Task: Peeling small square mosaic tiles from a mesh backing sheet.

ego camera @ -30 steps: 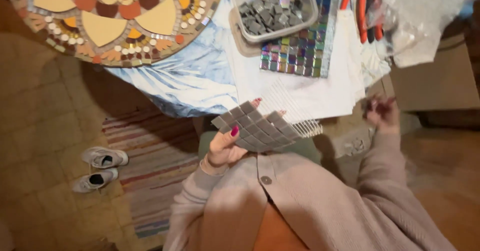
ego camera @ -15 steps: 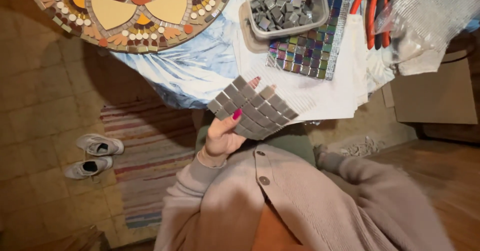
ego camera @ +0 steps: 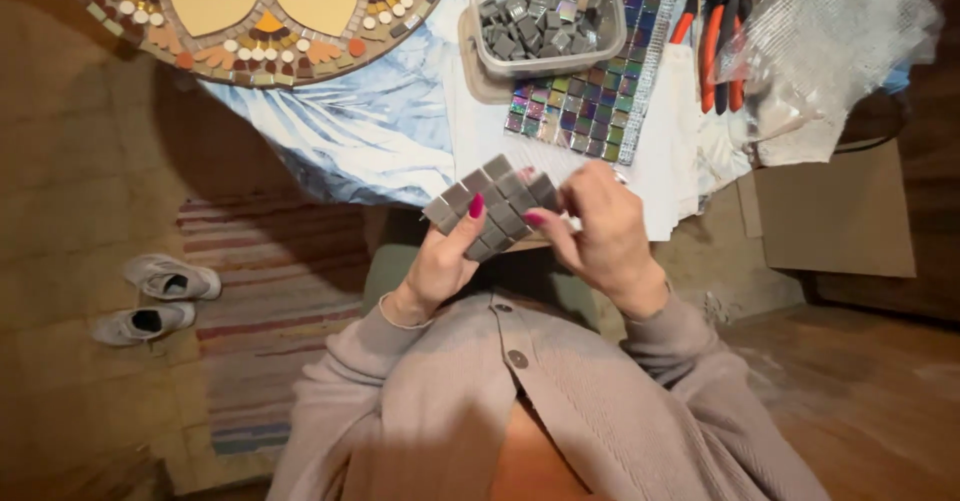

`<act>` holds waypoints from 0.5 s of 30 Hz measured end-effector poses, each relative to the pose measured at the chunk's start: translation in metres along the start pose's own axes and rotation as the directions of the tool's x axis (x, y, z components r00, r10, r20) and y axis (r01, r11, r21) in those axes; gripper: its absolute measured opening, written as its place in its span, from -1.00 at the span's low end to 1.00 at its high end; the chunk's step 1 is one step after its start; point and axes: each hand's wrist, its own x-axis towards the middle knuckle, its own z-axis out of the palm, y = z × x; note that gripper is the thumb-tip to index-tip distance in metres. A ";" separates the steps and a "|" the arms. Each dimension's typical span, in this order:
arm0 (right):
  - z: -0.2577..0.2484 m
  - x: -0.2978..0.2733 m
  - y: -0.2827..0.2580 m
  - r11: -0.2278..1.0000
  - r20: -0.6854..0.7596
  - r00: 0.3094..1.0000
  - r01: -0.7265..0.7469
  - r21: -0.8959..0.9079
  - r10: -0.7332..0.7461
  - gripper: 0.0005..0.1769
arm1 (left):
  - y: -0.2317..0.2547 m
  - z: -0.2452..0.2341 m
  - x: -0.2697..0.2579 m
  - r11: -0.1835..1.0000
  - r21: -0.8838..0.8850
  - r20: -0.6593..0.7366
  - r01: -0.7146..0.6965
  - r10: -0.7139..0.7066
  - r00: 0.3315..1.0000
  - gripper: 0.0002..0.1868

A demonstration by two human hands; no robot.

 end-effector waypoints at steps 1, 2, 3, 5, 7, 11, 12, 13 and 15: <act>-0.002 0.015 -0.014 1.000 -0.031 0.999 0.009 -0.023 -0.010 -0.60 | 0.005 0.007 -0.001 0.998 0.058 0.021 -0.004 0.003 1.000 -0.66; 0.000 0.016 -0.013 1.000 -0.033 0.999 0.006 -0.014 -0.006 -0.60 | 0.008 0.006 -0.003 0.998 0.066 0.016 -0.001 0.000 1.000 -0.66; 0.002 0.017 -0.012 1.000 -0.034 0.999 0.026 -0.005 -0.026 -0.58 | 0.011 0.005 -0.006 0.987 0.158 0.023 0.015 -0.018 1.000 -0.66; 0.003 0.020 -0.010 0.999 -0.049 0.998 0.042 -0.001 -0.042 -0.55 | 0.014 0.000 -0.007 0.966 0.256 0.040 0.032 -0.043 0.998 -0.66; 0.001 0.020 -0.010 0.997 -0.043 0.996 0.074 -0.013 -0.075 -0.53 | 0.013 -0.007 -0.009 0.950 0.312 0.079 0.022 -0.049 0.996 -0.63; -0.004 0.022 -0.008 0.992 -0.044 0.993 0.112 0.057 -0.110 -0.51 | 0.013 -0.010 -0.013 0.953 0.296 0.082 0.064 -0.092 0.992 -0.63; -0.006 0.023 -0.008 0.990 -0.047 0.991 0.132 0.058 -0.129 -0.51 | 0.017 -0.009 -0.012 0.898 0.439 0.085 0.030 -0.075 0.994 -0.66; -0.007 0.023 -0.008 0.987 -0.049 0.988 0.151 0.059 -0.148 -0.51 | 0.020 -0.008 -0.011 0.821 0.571 0.092 -0.006 -0.056 0.994 -0.67; -0.007 0.022 -0.010 0.991 -0.078 0.989 0.128 0.025 -0.125 -0.50 | 0.018 -0.010 -0.010 0.792 0.610 0.097 -0.022 -0.048 0.994 -0.68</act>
